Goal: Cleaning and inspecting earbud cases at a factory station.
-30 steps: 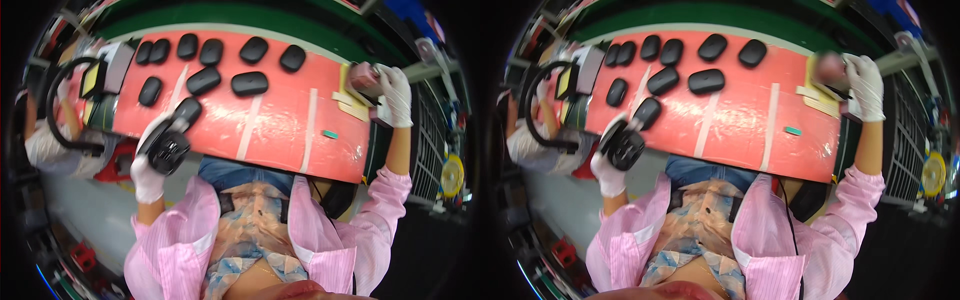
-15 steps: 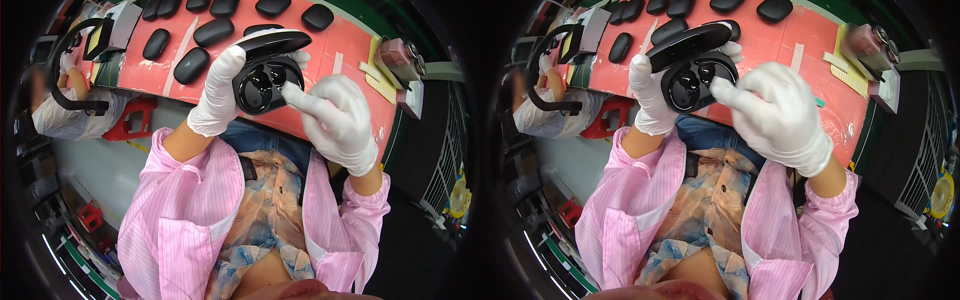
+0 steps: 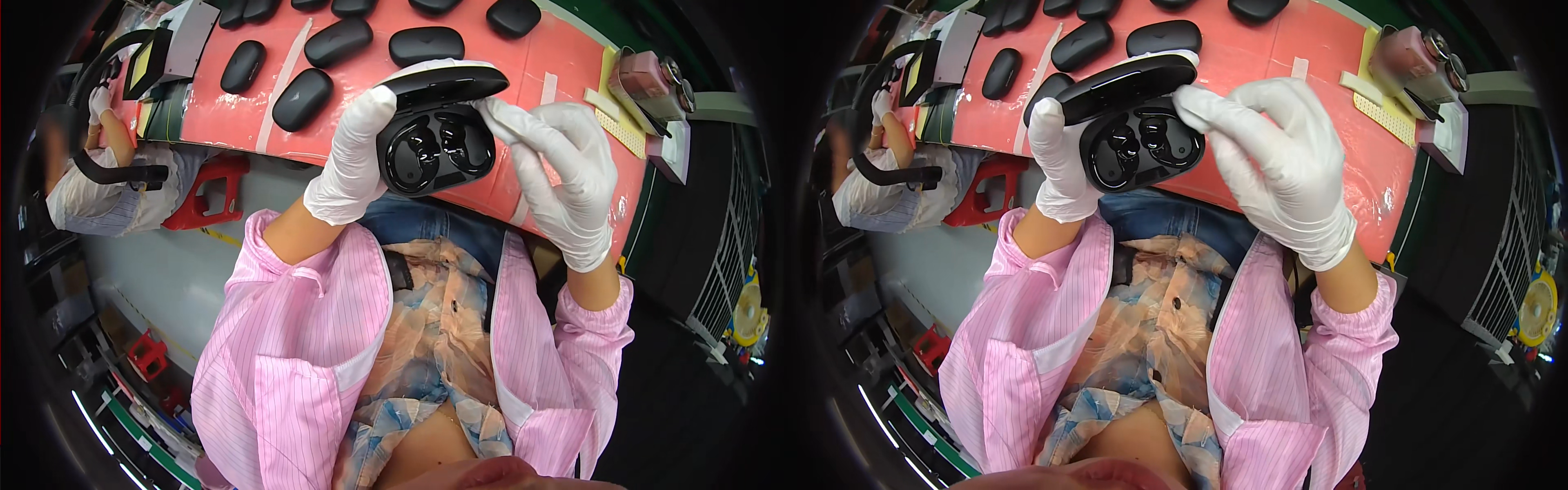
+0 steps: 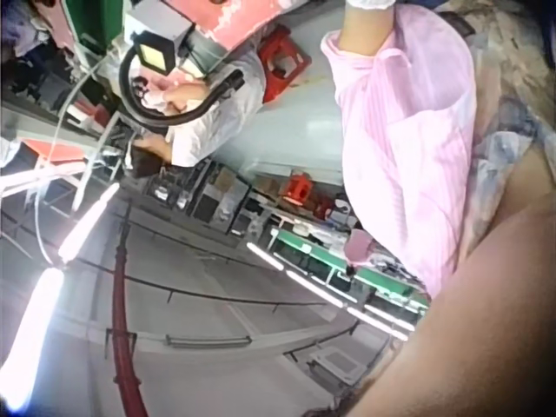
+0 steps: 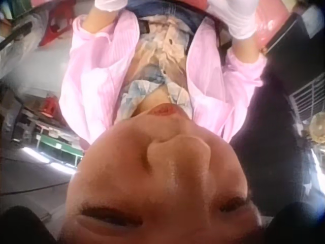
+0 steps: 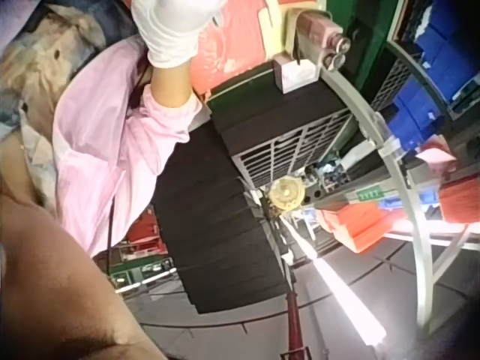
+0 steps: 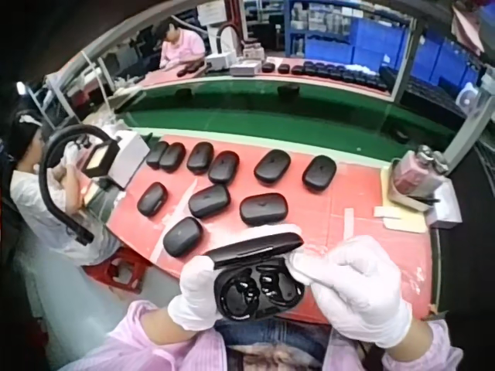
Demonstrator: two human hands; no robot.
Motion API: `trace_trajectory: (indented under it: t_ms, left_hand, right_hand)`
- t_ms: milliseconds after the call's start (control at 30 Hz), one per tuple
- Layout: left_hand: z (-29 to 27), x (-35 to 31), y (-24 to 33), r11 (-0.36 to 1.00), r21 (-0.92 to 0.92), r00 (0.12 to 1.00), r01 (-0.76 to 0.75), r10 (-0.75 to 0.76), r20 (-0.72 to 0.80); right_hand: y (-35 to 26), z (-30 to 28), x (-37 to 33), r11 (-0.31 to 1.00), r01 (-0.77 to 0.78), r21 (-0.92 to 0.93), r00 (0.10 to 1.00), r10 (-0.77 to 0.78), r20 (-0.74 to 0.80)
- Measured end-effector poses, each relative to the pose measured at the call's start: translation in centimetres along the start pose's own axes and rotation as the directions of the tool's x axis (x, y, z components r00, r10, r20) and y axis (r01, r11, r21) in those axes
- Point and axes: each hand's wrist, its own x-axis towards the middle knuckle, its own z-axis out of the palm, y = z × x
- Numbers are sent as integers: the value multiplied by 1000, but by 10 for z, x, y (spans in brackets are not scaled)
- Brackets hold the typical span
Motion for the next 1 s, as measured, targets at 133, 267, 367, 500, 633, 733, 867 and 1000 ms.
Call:
trace_trajectory:
  t_ms: [133,267,367,500,633,733,867,1000]
  left_hand:
    - [-1,3,-6,993,10,993,-121,121,-17]
    - [-5,4,-8,993,-90,997,-78,80,17]
    - [-1,3,-12,989,-140,998,-45,50,31]
    - [-6,1,-14,995,-88,999,-46,44,-26]
    - [-5,0,-11,995,-82,999,48,-47,13]
    - [-3,-2,-13,996,-73,999,44,-45,-23]
    - [-8,-2,-18,992,-125,998,32,-38,-45]
    - [-4,3,-19,996,-89,1000,-14,16,23]
  right_hand:
    - [-6,-2,-13,987,-50,155,970,12,241]
    - [-7,-7,-12,980,-118,163,988,100,115]
    - [-7,5,-9,981,-23,191,981,-15,195]
    - [-4,0,-12,996,29,-81,975,-10,221]
    - [3,10,-6,984,101,-145,989,-83,125]
    - [11,9,-2,996,78,-51,989,-70,129]
    - [11,2,-6,997,16,70,997,-22,78]
    - [2,3,-23,993,90,-82,975,-71,212]
